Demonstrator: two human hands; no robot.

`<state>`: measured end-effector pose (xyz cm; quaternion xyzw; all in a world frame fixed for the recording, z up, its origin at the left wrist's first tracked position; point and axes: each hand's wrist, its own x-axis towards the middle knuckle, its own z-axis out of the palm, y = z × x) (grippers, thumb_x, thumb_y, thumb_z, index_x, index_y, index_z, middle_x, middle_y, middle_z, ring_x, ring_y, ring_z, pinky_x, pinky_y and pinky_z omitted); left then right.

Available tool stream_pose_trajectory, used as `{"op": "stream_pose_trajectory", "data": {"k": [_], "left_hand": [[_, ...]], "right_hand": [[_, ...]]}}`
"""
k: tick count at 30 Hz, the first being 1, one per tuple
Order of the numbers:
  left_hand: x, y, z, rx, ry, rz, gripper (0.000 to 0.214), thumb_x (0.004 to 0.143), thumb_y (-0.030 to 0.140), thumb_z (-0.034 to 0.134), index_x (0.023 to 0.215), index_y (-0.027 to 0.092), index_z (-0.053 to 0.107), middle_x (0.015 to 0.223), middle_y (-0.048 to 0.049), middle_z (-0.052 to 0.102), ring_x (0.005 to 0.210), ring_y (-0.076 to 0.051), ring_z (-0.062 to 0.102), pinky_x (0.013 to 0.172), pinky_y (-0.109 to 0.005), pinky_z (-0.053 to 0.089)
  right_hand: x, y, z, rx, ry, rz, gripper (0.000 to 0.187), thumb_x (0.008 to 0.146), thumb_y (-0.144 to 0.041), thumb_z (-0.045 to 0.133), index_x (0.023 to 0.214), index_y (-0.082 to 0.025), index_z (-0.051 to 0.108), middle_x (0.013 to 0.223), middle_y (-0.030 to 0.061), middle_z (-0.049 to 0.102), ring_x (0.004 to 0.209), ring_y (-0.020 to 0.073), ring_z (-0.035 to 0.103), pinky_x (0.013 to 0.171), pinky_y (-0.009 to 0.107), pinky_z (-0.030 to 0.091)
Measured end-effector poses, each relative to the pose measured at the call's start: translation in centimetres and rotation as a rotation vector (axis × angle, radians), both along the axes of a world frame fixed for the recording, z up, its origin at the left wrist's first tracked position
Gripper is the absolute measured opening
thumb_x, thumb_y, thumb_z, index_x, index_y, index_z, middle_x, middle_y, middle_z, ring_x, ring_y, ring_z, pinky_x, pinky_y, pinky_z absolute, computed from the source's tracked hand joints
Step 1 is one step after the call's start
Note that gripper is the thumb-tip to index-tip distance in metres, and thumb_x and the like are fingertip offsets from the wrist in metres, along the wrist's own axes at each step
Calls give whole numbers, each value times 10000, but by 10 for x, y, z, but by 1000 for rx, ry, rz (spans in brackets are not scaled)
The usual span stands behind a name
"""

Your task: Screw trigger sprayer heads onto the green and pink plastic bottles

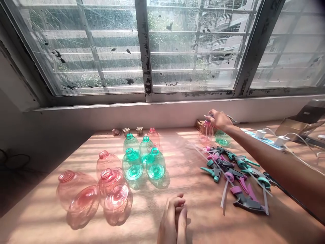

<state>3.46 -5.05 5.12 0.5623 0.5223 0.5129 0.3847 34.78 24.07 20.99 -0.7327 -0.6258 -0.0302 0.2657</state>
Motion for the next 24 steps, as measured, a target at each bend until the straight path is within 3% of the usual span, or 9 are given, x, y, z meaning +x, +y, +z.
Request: {"op": "stream_pose_trajectory", "data": {"k": [3,6,9,11,13,16,20,24], "left_hand": [[-14,19,42,209,185,124,221,1026,346,565,1238,297,604,1475,-105,602,1327,-310,614,1013,-438,576],[-32,52,85,468,423,222,322,1046,298,564,1363,267,514,1517,-137,557,1426,-317,530,1173,-552,454],[-43,83,105,491,573,276,517,1046,293,568,1530,229,397,1543,-178,501,1498,-363,428,1203,-604,405],[-44,96,105,472,612,270,565,1037,274,576,1567,242,383,1557,-175,488,1502,-396,405,1203,-637,383],[-43,101,101,455,659,226,557,1032,259,575,1563,245,409,1561,-172,497,1484,-410,426,1194,-639,388],[-39,96,92,434,720,142,560,1022,280,588,1546,178,420,1566,-215,496,1467,-435,452,1176,-630,402],[-28,70,78,431,768,78,613,1030,303,583,1576,167,338,1560,-228,502,1455,-445,467,1169,-668,372],[-10,33,54,450,695,114,644,1050,273,551,1612,283,237,1512,-176,540,1409,-408,517,1136,-639,416]], "right_hand": [[3,7,-6,-37,-5,-26,342,1030,-411,657,1287,-185,661,1235,87,722,1016,248,730,887,466,621],[7,4,-7,-44,-15,-24,412,1028,-488,631,1301,-181,655,1186,93,743,999,260,735,890,473,604],[12,-10,-8,1,-28,-18,631,1007,-635,564,1400,-142,597,1120,166,775,1056,363,724,895,499,559],[16,-26,-15,69,-31,-49,692,1037,-663,449,1446,-114,553,1103,215,776,1100,414,700,904,517,530],[22,-46,-30,154,-31,-101,585,1090,-582,376,1441,-148,552,1215,213,740,1174,384,668,962,527,517],[32,-75,-64,205,-39,-111,335,1084,-416,531,1351,-237,625,1444,130,622,1262,299,619,1068,527,509],[42,-97,-108,3,-76,161,229,1037,-327,656,1245,-243,701,1392,97,669,1176,262,678,1011,477,578],[47,-92,-128,-118,-92,282,253,1033,-324,663,1273,-246,689,1405,97,662,1178,266,681,1002,481,586]]}}
